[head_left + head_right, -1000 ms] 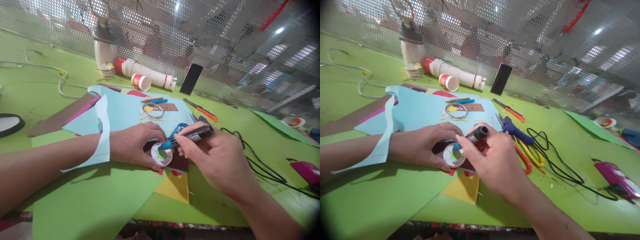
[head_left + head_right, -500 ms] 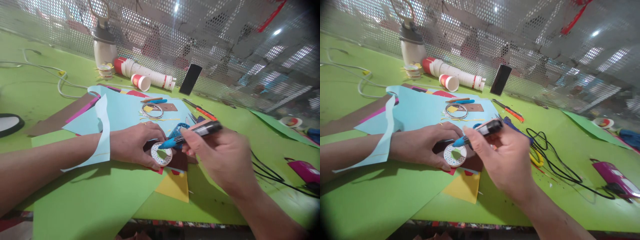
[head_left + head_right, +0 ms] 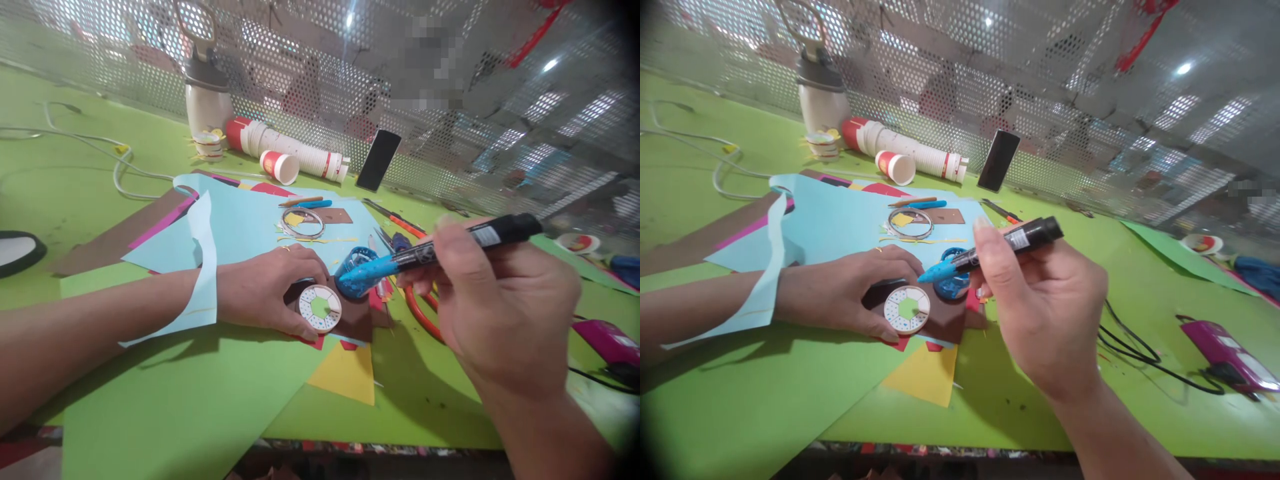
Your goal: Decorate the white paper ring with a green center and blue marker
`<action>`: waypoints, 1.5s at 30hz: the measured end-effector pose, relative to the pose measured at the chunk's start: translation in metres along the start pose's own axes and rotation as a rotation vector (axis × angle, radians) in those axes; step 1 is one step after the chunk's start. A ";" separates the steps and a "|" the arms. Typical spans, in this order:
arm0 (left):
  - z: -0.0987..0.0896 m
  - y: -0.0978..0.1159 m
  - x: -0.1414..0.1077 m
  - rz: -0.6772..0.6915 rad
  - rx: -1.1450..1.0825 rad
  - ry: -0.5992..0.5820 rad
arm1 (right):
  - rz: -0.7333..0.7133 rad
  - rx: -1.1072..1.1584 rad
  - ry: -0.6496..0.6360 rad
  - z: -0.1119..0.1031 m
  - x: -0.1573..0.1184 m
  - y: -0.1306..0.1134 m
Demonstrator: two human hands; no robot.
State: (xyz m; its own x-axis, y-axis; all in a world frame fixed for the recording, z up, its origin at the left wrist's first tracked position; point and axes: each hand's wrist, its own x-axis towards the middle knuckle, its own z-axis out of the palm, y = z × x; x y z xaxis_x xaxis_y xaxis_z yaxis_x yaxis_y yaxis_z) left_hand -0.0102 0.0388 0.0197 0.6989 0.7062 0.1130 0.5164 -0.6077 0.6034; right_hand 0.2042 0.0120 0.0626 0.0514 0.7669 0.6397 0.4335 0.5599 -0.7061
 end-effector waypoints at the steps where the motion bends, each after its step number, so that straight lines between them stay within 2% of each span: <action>1: 0.000 0.000 0.000 -0.010 0.005 -0.001 | 0.004 0.033 0.031 0.000 0.001 0.001; 3: 0.000 0.000 0.001 -0.013 0.004 -0.002 | -0.022 0.113 0.141 -0.001 0.005 0.003; 6: 0.001 -0.001 0.001 0.020 -0.006 0.005 | -0.069 0.152 0.229 -0.004 0.016 0.010; 10: 0.002 -0.004 0.000 0.021 0.004 0.014 | -0.057 0.165 0.264 -0.006 0.028 0.020; 14: 0.003 -0.005 -0.002 0.016 0.015 0.005 | -0.025 0.048 0.214 -0.005 0.027 0.027; 22: 0.003 -0.005 0.001 0.039 0.039 0.014 | -0.003 -0.235 -0.019 -0.003 0.020 0.027; 29: 0.005 -0.002 0.000 -0.023 0.050 0.032 | 0.056 -0.256 -0.256 0.004 0.014 0.027; 36: 0.002 0.004 -0.003 -0.033 0.037 0.035 | 0.067 -0.307 -0.280 0.003 0.016 0.028; 40: -0.001 -0.001 -0.004 0.044 0.016 0.012 | 0.095 -0.270 -0.238 0.002 0.017 0.028; 45: -0.001 -0.005 -0.005 0.112 -0.007 -0.008 | 0.066 -0.330 -0.302 0.003 0.017 0.028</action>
State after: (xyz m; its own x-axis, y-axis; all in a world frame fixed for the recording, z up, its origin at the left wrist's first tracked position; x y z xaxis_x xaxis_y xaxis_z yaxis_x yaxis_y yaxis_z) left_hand -0.0171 0.0389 0.0169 0.7562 0.6309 0.1735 0.4312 -0.6800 0.5930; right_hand 0.2145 0.0422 0.0528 -0.1556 0.8821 0.4446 0.7040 0.4147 -0.5765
